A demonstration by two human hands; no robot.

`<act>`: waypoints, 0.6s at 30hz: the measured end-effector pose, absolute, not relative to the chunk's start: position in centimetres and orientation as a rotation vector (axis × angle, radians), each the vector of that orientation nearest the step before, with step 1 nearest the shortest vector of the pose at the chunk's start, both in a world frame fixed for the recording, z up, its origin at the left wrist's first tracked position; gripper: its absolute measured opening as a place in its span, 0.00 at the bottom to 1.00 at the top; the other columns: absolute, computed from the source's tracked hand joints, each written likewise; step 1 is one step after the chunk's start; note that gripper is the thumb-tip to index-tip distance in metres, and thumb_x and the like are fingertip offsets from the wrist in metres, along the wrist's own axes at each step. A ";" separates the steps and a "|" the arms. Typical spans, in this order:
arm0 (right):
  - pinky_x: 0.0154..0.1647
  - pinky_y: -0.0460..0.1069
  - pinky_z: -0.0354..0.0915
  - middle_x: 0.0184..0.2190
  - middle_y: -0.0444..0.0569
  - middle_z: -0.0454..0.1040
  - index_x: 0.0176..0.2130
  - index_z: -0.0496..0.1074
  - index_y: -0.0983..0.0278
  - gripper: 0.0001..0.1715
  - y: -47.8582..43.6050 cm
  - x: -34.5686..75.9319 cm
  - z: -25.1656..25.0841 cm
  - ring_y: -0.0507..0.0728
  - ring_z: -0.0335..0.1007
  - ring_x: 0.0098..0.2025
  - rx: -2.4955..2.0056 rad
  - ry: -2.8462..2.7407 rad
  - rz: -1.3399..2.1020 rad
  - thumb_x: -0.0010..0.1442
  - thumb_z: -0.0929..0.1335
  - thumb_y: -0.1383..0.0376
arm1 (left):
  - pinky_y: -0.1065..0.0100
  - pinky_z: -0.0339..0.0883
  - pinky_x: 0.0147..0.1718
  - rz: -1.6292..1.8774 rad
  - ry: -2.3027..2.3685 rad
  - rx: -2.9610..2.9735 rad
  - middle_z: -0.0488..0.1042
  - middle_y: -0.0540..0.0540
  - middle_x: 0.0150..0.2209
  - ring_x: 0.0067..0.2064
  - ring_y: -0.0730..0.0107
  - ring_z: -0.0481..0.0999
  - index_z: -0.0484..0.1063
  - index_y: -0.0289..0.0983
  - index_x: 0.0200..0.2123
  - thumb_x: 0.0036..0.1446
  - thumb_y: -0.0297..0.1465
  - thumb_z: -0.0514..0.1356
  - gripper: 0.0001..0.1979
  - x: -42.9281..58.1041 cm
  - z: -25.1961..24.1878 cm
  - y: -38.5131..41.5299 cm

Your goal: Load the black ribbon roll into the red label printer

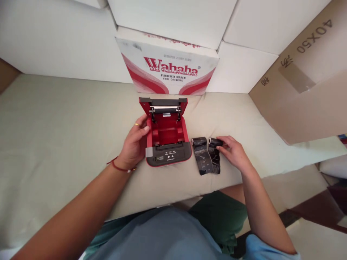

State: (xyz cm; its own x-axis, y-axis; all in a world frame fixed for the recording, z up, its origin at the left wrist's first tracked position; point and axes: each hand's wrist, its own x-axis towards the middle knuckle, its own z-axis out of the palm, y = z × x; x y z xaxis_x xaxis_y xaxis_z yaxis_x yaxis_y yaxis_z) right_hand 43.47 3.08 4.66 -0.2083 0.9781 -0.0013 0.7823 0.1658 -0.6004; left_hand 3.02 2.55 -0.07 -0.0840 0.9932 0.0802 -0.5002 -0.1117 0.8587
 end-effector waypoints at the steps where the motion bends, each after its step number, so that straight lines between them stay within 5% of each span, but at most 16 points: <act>1: 0.54 0.65 0.85 0.53 0.58 0.87 0.57 0.87 0.57 0.27 3.0 43.4 5.2 0.66 0.86 0.47 -1.672 -2.080 0.679 0.67 0.75 0.46 | 0.43 0.69 0.79 1.523 0.797 0.860 0.74 0.44 0.78 0.80 0.44 0.72 0.77 0.50 0.70 0.63 0.46 0.77 0.34 3.1 -0.3 2.4; 6: 0.46 0.60 0.85 0.50 0.57 0.90 0.55 0.88 0.55 0.34 1.6 46.1 14.2 0.68 0.89 0.45 -1.788 -2.102 0.812 0.64 0.79 0.35 | 0.44 0.68 0.79 1.530 0.793 0.854 0.79 0.45 0.74 0.77 0.45 0.76 0.78 0.49 0.68 0.61 0.45 0.78 0.34 2.9 -0.6 2.4; 11: 0.37 0.53 0.82 0.44 0.56 0.88 0.52 0.92 0.43 0.15 0.8 45.1 24.7 0.64 0.88 0.44 -1.212 -2.384 0.988 0.69 0.81 0.44 | 0.43 0.69 0.79 1.518 0.787 0.899 0.78 0.44 0.74 0.77 0.45 0.75 0.75 0.48 0.70 0.64 0.44 0.76 0.34 3.0 -0.5 2.6; 15: 0.30 0.48 0.74 0.38 0.47 0.80 0.60 0.89 0.42 0.20 3.3 38.0 26.1 0.54 0.77 0.33 -0.784 -2.503 1.374 0.71 0.82 0.57 | 0.43 0.71 0.77 1.512 0.782 0.931 0.77 0.43 0.75 0.77 0.45 0.75 0.74 0.48 0.70 0.66 0.44 0.74 0.33 3.0 -0.7 2.7; 18: 0.29 0.47 0.66 0.30 0.40 0.73 0.59 0.90 0.51 0.19 5.6 32.6 24.0 0.51 0.67 0.28 -0.642 -2.511 1.511 0.70 0.83 0.56 | 0.44 0.71 0.77 1.508 0.789 0.962 0.78 0.43 0.74 0.76 0.45 0.76 0.73 0.49 0.72 0.66 0.45 0.74 0.34 3.0 -1.0 2.9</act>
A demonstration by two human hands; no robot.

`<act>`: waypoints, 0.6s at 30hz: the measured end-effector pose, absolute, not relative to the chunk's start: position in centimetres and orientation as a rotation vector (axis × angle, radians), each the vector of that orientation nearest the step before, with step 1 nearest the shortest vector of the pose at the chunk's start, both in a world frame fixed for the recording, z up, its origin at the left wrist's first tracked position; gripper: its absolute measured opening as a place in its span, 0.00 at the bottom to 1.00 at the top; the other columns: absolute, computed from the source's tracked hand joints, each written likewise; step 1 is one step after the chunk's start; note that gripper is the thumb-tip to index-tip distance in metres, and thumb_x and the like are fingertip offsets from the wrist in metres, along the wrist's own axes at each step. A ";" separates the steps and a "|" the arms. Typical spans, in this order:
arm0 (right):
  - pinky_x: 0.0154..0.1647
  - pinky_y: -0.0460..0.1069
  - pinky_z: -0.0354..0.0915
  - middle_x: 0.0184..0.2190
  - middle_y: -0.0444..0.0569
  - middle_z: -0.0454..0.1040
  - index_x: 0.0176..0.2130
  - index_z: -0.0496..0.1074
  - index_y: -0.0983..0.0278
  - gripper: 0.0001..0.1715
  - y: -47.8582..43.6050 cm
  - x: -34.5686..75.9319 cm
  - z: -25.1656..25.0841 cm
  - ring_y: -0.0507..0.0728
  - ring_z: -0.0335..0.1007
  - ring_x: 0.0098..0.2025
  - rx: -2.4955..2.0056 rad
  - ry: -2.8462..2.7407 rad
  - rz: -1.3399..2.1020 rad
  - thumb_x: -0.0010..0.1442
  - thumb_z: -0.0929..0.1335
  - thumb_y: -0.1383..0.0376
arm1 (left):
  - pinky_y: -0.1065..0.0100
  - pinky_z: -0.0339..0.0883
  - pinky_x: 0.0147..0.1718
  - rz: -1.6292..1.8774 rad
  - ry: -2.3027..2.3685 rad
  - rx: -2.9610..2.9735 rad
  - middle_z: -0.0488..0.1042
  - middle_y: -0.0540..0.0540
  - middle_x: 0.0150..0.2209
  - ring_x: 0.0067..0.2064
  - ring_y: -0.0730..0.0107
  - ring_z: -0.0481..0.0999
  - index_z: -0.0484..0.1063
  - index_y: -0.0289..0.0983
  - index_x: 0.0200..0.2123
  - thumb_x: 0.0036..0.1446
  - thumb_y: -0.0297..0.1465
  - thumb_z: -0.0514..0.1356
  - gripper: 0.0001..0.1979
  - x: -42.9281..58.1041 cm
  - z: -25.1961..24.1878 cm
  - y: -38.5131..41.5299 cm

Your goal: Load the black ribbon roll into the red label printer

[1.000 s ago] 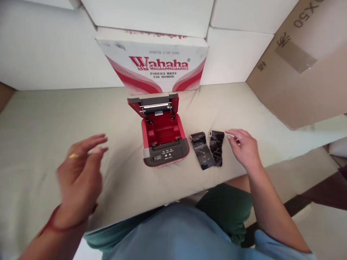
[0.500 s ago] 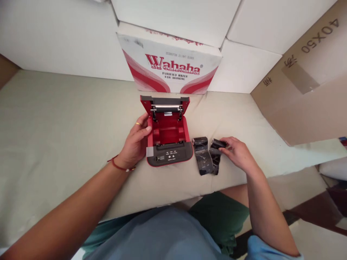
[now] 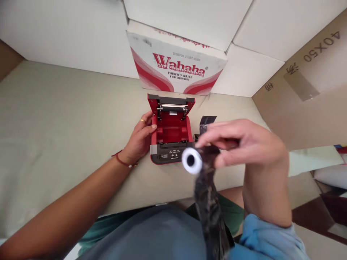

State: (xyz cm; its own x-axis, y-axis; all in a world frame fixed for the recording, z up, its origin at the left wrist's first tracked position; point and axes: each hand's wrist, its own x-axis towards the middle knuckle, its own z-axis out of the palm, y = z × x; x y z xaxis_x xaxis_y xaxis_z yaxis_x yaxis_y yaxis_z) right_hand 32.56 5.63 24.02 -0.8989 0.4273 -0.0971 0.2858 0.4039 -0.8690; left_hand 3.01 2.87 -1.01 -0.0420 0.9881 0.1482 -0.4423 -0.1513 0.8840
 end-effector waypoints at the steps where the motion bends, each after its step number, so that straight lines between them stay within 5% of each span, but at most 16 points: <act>1: 0.30 0.48 0.66 0.31 0.41 0.73 0.58 0.90 0.55 0.19 6.2 31.0 23.0 0.51 0.66 0.29 -0.706 -2.514 1.487 0.70 0.83 0.55 | 0.44 0.71 0.76 1.509 0.793 0.972 0.78 0.43 0.74 0.76 0.45 0.76 0.72 0.49 0.72 0.66 0.46 0.74 0.35 3.0 -1.1 2.9; 4: 0.36 0.51 0.68 0.34 0.44 0.79 0.57 0.89 0.61 0.18 6.9 27.3 19.4 0.54 0.71 0.32 -1.071 -2.576 1.143 0.69 0.80 0.60 | 0.45 0.69 0.77 1.519 0.796 0.976 0.78 0.43 0.73 0.76 0.46 0.76 0.71 0.49 0.73 0.66 0.45 0.74 0.36 3.1 -1.3 3.0; 9: 0.42 0.54 0.70 0.39 0.48 0.87 0.58 0.89 0.55 0.20 6.7 24.6 14.5 0.62 0.80 0.39 -1.369 -2.718 0.427 0.69 0.77 0.64 | 0.45 0.67 0.78 1.524 0.763 0.944 0.80 0.43 0.71 0.74 0.47 0.77 0.72 0.48 0.71 0.64 0.46 0.75 0.36 3.3 -1.1 3.1; 18: 0.35 0.54 0.70 0.43 0.50 0.92 0.61 0.88 0.51 0.26 7.8 23.2 12.3 0.64 0.85 0.40 -1.391 -2.780 0.121 0.66 0.77 0.67 | 0.44 0.67 0.77 1.529 0.798 0.972 0.80 0.42 0.70 0.74 0.47 0.77 0.70 0.48 0.73 0.64 0.47 0.75 0.38 3.5 -1.4 3.1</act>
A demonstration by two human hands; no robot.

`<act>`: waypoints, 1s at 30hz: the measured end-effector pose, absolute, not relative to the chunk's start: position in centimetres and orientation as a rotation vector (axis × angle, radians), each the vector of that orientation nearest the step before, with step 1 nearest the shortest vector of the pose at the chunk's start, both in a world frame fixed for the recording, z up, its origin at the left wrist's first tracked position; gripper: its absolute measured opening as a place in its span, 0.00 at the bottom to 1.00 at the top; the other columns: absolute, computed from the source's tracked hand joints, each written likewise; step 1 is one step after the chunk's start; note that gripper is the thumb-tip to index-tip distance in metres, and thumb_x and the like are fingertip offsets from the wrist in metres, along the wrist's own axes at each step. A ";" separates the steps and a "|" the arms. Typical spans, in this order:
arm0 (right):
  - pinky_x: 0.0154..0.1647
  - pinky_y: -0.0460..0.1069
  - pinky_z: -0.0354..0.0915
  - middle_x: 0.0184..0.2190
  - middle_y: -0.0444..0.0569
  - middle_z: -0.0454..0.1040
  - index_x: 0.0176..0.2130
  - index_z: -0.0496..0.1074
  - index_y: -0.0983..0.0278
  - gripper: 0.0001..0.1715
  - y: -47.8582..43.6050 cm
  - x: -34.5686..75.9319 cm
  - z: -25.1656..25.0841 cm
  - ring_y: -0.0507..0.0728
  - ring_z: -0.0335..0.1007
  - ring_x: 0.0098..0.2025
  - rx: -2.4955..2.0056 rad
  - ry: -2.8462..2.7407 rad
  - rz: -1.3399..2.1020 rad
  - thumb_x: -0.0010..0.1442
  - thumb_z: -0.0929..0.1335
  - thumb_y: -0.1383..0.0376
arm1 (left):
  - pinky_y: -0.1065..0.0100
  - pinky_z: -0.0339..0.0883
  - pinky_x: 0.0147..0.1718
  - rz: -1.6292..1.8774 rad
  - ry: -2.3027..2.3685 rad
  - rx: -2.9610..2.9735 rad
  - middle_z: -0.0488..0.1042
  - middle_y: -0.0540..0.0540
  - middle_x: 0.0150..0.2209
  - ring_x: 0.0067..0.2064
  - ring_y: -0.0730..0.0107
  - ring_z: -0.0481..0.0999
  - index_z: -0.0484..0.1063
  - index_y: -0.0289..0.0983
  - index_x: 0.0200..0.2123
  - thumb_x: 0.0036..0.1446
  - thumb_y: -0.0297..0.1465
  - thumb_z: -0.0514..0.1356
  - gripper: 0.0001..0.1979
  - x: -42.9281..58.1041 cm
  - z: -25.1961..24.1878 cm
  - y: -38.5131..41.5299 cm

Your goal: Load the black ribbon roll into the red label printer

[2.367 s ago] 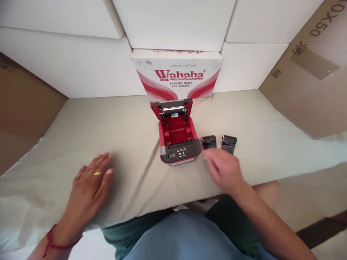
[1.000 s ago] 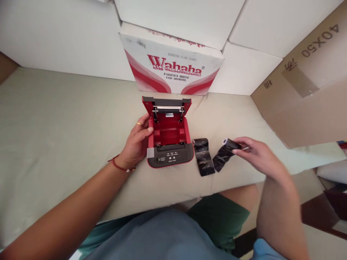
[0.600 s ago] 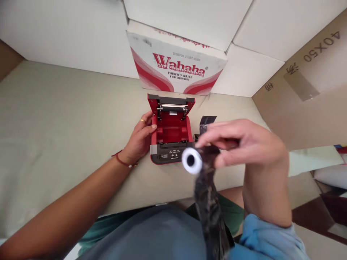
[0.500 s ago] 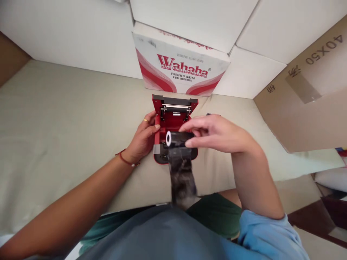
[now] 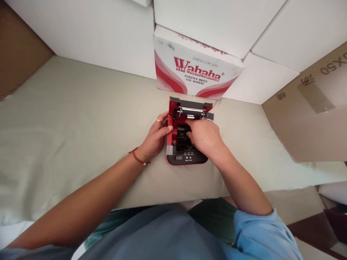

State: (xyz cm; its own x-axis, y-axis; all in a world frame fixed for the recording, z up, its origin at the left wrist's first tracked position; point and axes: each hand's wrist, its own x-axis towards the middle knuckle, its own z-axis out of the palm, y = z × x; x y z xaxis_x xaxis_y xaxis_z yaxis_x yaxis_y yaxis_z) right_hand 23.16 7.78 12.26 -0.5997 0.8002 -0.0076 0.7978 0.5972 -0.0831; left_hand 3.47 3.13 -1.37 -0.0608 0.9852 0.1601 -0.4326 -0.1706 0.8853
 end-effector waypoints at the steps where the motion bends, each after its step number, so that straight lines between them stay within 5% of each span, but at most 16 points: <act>1: 0.36 0.54 0.71 0.42 0.50 0.92 0.63 0.87 0.52 0.27 7.7 23.1 12.6 0.64 0.86 0.39 -1.402 -2.775 0.186 0.67 0.77 0.67 | 0.44 0.67 0.77 1.530 0.800 0.964 0.80 0.41 0.70 0.74 0.46 0.77 0.70 0.47 0.73 0.63 0.47 0.75 0.39 3.5 -1.3 3.1; 5: 0.44 0.56 0.80 0.43 0.49 0.92 0.59 0.88 0.56 0.17 5.4 24.2 14.4 0.62 0.88 0.41 -1.210 -2.580 0.513 0.76 0.74 0.62 | 0.44 0.67 0.77 1.526 0.787 0.995 0.79 0.41 0.71 0.74 0.47 0.76 0.69 0.47 0.74 0.66 0.47 0.73 0.37 3.5 -1.1 3.0; 8: 0.57 0.58 0.83 0.53 0.51 0.92 0.57 0.88 0.56 0.14 1.9 26.4 14.8 0.62 0.90 0.52 -0.915 -2.466 0.457 0.80 0.71 0.62 | 0.43 0.67 0.77 1.529 0.794 0.988 0.78 0.41 0.71 0.74 0.46 0.76 0.69 0.47 0.74 0.65 0.47 0.74 0.38 3.5 -1.0 2.9; 14: 0.83 0.71 0.69 0.73 0.56 0.81 0.80 0.70 0.52 0.35 -4.4 29.6 11.1 0.67 0.79 0.76 -0.820 -2.579 0.265 0.80 0.71 0.63 | 0.43 0.65 0.79 1.528 0.792 0.981 0.77 0.41 0.73 0.76 0.46 0.74 0.71 0.48 0.72 0.65 0.49 0.74 0.37 3.5 -0.8 2.8; 19: 0.86 0.70 0.65 0.72 0.53 0.82 0.84 0.63 0.48 0.43 -5.8 30.0 8.5 0.64 0.77 0.77 -0.855 -2.475 0.202 0.79 0.70 0.70 | 0.45 0.66 0.77 1.693 1.117 1.130 0.73 0.40 0.74 0.77 0.44 0.71 0.75 0.47 0.67 0.71 0.52 0.70 0.28 2.9 0.9 2.0; 23: 0.85 0.69 0.66 0.70 0.52 0.85 0.81 0.68 0.48 0.41 -5.3 30.2 8.0 0.63 0.80 0.75 -0.815 -2.423 0.256 0.78 0.69 0.74 | 0.52 0.75 0.66 1.991 1.487 1.289 0.77 0.43 0.62 0.67 0.53 0.78 0.79 0.47 0.58 0.78 0.36 0.64 0.10 2.7 4.9 -0.9; 27: 0.86 0.68 0.65 0.69 0.52 0.86 0.78 0.72 0.50 0.38 -4.9 30.1 7.9 0.61 0.81 0.74 -0.794 -2.392 0.277 0.78 0.69 0.74 | 0.57 0.77 0.57 1.780 1.431 2.038 0.82 0.45 0.52 0.54 0.61 0.82 0.80 0.46 0.58 0.75 0.23 0.62 0.16 3.9 8.1 -5.5; 30: 0.86 0.69 0.64 0.69 0.52 0.85 0.78 0.73 0.51 0.36 -5.0 30.1 7.9 0.61 0.80 0.75 -0.793 -2.380 0.316 0.78 0.69 0.72 | 0.54 0.76 0.53 1.536 1.248 2.478 0.86 0.43 0.47 0.51 0.56 0.83 0.79 0.41 0.63 0.73 0.25 0.63 0.18 5.3 8.1 -7.9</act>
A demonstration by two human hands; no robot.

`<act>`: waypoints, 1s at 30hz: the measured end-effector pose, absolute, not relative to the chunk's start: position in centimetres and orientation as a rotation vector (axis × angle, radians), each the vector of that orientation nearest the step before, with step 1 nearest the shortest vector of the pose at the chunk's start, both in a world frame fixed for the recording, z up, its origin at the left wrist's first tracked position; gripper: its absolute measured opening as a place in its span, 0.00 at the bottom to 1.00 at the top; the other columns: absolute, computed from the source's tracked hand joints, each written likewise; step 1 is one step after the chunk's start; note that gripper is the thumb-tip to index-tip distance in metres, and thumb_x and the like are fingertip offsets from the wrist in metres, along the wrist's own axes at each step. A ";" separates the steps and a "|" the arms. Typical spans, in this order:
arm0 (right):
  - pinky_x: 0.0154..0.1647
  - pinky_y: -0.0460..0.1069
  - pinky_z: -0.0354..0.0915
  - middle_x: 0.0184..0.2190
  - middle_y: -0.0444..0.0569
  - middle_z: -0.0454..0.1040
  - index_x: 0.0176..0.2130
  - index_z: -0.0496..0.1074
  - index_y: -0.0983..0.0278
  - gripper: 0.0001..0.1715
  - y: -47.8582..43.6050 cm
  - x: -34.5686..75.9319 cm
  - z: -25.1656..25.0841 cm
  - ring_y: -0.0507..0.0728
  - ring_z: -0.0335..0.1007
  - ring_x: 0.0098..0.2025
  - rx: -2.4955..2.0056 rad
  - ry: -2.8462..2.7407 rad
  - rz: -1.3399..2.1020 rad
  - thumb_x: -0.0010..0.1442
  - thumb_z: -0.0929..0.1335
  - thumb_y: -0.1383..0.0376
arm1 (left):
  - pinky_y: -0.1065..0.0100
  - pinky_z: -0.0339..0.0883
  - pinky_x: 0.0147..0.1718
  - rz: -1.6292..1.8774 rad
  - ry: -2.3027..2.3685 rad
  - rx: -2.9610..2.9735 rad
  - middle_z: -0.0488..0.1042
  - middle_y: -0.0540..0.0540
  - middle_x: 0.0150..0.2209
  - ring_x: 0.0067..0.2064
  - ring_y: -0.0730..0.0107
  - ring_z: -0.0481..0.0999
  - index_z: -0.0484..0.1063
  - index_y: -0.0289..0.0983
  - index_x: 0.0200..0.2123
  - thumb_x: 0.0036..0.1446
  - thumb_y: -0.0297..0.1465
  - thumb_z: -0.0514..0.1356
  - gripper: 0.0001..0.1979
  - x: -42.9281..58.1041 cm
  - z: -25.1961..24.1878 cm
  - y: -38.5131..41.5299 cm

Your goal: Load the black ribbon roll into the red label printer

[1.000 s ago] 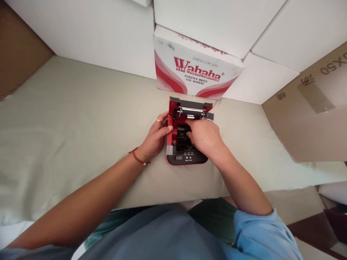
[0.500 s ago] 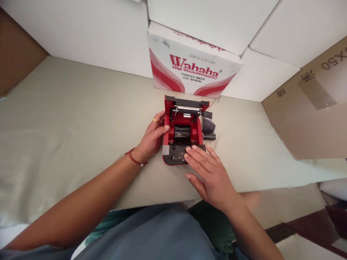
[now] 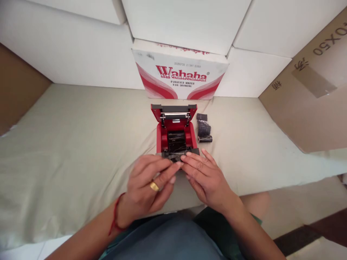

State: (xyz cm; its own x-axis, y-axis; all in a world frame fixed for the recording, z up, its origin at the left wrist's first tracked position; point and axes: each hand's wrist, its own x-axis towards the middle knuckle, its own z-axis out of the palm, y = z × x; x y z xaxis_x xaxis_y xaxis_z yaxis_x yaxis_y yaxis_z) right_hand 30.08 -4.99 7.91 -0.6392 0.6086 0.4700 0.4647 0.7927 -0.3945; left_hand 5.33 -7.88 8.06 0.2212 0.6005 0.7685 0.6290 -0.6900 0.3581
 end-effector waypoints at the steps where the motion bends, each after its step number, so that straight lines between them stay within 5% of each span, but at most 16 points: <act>1: 0.86 0.69 0.65 0.69 0.52 0.85 0.77 0.73 0.50 0.35 -5.0 30.2 8.0 0.62 0.81 0.74 -0.794 -2.379 0.342 0.78 0.70 0.71 | 0.53 0.76 0.52 -1.432 -1.249 -2.458 0.87 0.43 0.46 0.50 0.56 0.83 0.79 0.40 0.65 0.73 0.27 0.63 0.20 5.8 7.7 -8.3; 5: 0.83 0.68 0.70 0.65 0.50 0.89 0.70 0.81 0.50 0.23 -4.2 30.8 9.5 0.63 0.86 0.69 -0.790 -2.324 0.551 0.81 0.71 0.62 | 0.53 0.73 0.51 -1.286 -1.344 -2.398 0.87 0.43 0.44 0.49 0.55 0.83 0.74 0.39 0.74 0.71 0.26 0.65 0.30 6.9 6.1 -8.7; 8: 0.79 0.65 0.75 0.65 0.49 0.88 0.64 0.85 0.49 0.18 -1.2 30.8 11.0 0.63 0.86 0.69 -0.956 -2.119 0.656 0.84 0.68 0.56 | 0.54 0.70 0.51 -1.282 -1.349 -2.362 0.87 0.44 0.42 0.47 0.56 0.82 0.77 0.41 0.72 0.70 0.23 0.64 0.29 7.2 5.5 -8.4; 13: 0.83 0.66 0.68 0.80 0.50 0.74 0.78 0.73 0.49 0.37 6.8 28.5 12.3 0.65 0.71 0.81 -1.138 -1.876 0.616 0.83 0.64 0.37 | 0.54 0.69 0.52 -1.309 -1.299 -2.334 0.87 0.43 0.42 0.48 0.56 0.82 0.82 0.38 0.62 0.69 0.21 0.65 0.21 7.3 5.3 -8.2; 16: 0.83 0.65 0.68 0.77 0.51 0.78 0.77 0.75 0.52 0.43 9.5 26.8 12.5 0.65 0.74 0.79 -1.061 -1.908 0.729 0.81 0.63 0.32 | 0.54 0.68 0.51 -1.324 -1.290 -2.342 0.87 0.44 0.41 0.48 0.57 0.82 0.81 0.39 0.63 0.67 0.21 0.66 0.23 7.1 5.0 -8.0; 21: 0.78 0.64 0.74 0.62 0.50 0.90 0.57 0.90 0.53 0.35 7.6 26.1 12.9 0.65 0.85 0.69 -1.084 -1.899 0.712 0.81 0.65 0.35 | 0.57 0.68 0.51 -1.389 -1.243 -2.349 0.85 0.46 0.39 0.45 0.59 0.81 0.82 0.40 0.62 0.65 0.22 0.69 0.23 6.7 4.3 -7.6; 30: 0.80 0.70 0.72 0.59 0.49 0.91 0.56 0.91 0.52 0.27 2.5 28.6 10.1 0.66 0.88 0.66 -0.905 -2.042 0.498 0.86 0.64 0.49 | 0.58 0.68 0.52 -1.411 -1.233 -2.335 0.84 0.46 0.39 0.46 0.61 0.77 0.83 0.40 0.61 0.70 0.22 0.67 0.19 6.8 4.1 -7.6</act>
